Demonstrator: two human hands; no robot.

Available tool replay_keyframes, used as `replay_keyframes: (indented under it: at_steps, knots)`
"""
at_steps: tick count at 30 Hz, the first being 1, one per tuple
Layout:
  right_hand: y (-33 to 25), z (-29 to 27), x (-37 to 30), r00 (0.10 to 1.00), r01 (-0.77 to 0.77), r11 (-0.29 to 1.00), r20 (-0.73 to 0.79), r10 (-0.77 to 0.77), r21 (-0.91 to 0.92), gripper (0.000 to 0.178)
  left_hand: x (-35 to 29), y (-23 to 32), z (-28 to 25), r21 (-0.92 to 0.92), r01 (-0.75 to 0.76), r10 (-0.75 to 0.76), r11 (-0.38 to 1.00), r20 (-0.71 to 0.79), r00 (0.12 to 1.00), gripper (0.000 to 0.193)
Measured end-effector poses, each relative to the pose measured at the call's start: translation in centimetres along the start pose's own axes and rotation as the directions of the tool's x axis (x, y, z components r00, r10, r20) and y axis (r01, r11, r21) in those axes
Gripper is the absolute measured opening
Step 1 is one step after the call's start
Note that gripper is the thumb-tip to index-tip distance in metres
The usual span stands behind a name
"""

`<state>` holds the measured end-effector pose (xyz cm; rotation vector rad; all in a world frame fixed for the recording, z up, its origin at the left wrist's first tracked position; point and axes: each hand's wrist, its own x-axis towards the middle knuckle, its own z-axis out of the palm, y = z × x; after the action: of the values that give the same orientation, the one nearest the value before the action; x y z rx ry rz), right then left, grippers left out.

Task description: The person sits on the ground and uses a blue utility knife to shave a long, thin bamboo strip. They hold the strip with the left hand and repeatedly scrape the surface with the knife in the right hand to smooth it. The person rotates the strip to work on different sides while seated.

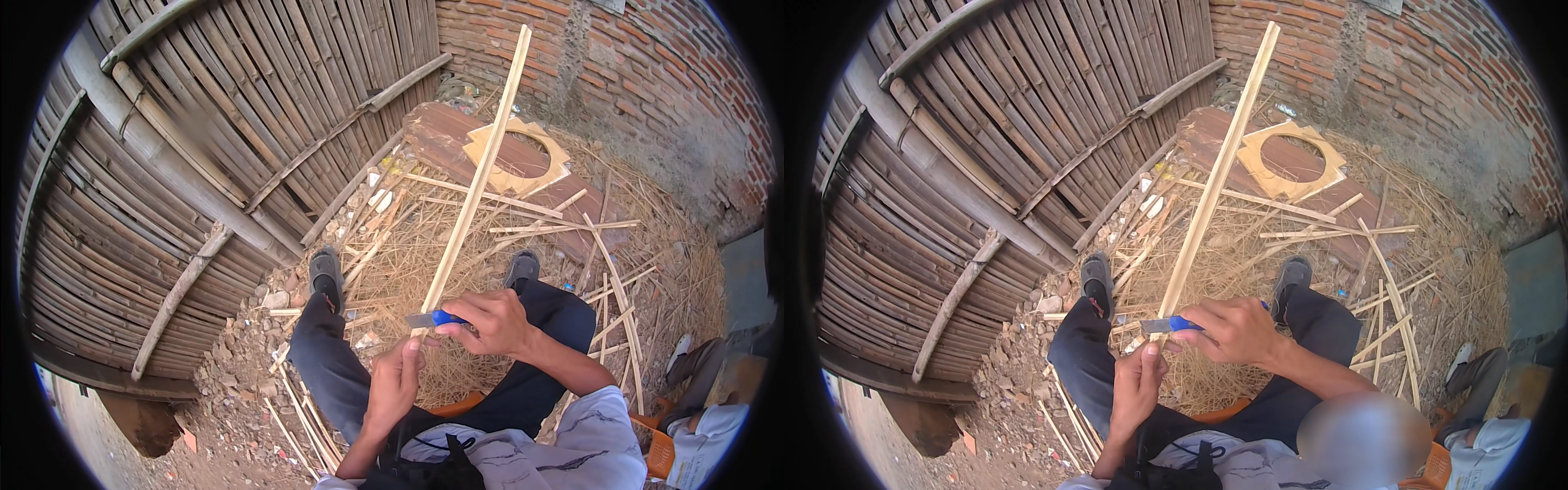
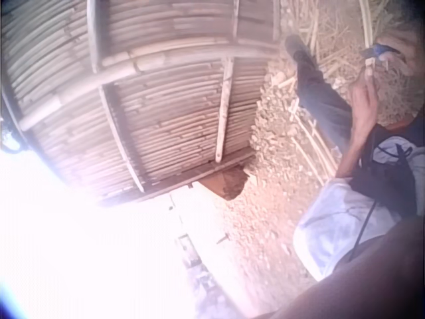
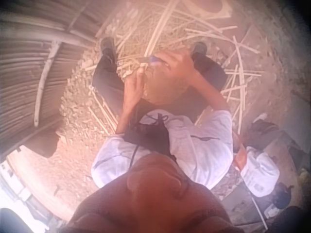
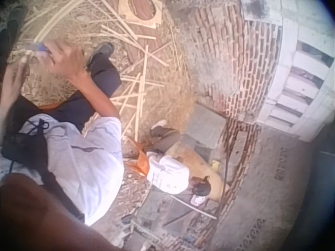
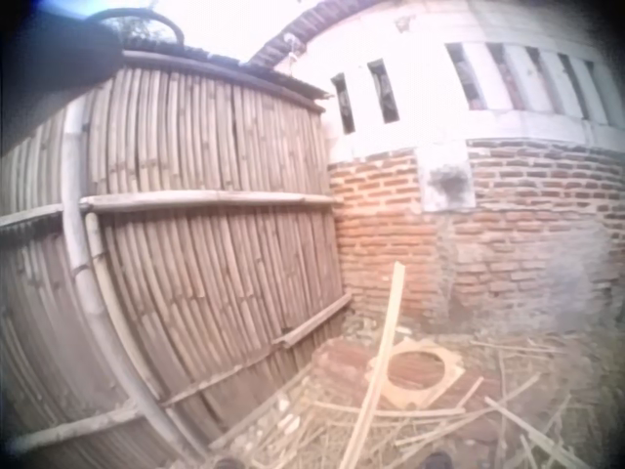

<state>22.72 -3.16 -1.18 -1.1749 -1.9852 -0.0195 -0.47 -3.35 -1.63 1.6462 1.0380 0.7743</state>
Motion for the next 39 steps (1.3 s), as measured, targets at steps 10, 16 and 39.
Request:
replay_keyframes:
  at_steps: [10,16,39]
  knots:
    - [-0.6,-0.7,0.3,1.0,-0.019,0.997,-0.002,0.018,-0.081,0.027,-0.1,0.2,-0.2,0.036,0.002,-0.002,0.999,0.0,1.0,0.039]
    - [6.2,-4.6,1.8,0.839,-0.423,0.889,-0.447,0.311,-0.174,0.026,-2.6,-1.9,-0.6,-0.007,0.032,-0.032,0.999,0.034,0.999,0.051]
    - [3.4,0.3,-0.4,0.793,-0.575,0.588,0.213,0.57,0.568,0.037,2.3,-2.0,-0.1,-0.486,0.238,-0.128,0.841,0.25,0.96,0.05]
